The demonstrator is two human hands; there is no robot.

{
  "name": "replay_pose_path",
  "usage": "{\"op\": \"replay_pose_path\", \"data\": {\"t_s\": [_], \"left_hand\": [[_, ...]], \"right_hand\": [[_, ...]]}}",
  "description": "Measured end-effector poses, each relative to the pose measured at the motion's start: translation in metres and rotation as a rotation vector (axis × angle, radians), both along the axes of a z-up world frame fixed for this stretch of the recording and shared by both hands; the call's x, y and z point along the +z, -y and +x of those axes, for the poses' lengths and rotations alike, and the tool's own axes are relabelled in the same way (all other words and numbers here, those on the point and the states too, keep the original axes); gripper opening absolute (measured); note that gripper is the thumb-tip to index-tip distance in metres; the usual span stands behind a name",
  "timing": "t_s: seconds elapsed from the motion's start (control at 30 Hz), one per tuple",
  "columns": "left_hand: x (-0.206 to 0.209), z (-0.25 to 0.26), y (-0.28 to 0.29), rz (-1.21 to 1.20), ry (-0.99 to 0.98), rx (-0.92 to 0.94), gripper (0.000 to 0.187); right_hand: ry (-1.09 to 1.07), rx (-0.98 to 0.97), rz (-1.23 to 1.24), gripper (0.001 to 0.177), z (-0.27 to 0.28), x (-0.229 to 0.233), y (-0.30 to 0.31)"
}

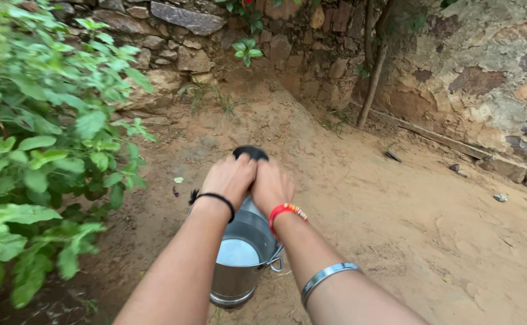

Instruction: The person pours water from a metal cup onto a green plant and a purple plant, refilling the cup several times from a metal bucket on the ground.

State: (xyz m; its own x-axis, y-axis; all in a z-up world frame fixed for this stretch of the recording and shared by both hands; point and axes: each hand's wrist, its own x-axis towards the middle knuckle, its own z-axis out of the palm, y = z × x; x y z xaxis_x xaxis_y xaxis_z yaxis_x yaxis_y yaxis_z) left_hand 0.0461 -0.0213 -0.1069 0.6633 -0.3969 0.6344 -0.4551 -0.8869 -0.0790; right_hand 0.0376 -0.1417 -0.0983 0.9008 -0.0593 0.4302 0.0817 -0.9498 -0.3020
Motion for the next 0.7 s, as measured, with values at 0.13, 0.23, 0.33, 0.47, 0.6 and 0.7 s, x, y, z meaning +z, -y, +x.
{"op": "replay_pose_path", "data": {"t_s": [0.13, 0.23, 0.33, 0.47, 0.6, 0.7], "left_hand": [[-0.045, 0.022, -0.002, 0.08, -0.104, 0.024, 0.015], [-0.078, 0.034, 0.003, 0.111, -0.151, 0.019, 0.014], [-0.103, 0.046, 0.004, 0.126, -0.216, 0.043, 0.014], [-0.127, 0.051, 0.004, 0.144, -0.255, 0.084, 0.014], [-0.146, 0.054, 0.006, 0.128, -0.321, 0.099, 0.013], [-0.158, 0.056, 0.003, 0.104, -0.344, 0.09, 0.014]], "right_hand": [[-0.197, -0.002, -0.011, 0.031, 0.0, -0.033, 0.007], [-0.31, -0.014, -0.03, 0.033, 0.013, -0.057, 0.01], [-0.369, -0.004, -0.086, 0.035, 0.028, -0.079, 0.014], [-0.458, 0.06, -0.146, 0.039, 0.039, -0.097, 0.015], [-0.519, 0.063, -0.143, 0.04, 0.042, -0.11, 0.014], [-0.559, 0.059, -0.138, 0.04, 0.047, -0.118, 0.01]]}}
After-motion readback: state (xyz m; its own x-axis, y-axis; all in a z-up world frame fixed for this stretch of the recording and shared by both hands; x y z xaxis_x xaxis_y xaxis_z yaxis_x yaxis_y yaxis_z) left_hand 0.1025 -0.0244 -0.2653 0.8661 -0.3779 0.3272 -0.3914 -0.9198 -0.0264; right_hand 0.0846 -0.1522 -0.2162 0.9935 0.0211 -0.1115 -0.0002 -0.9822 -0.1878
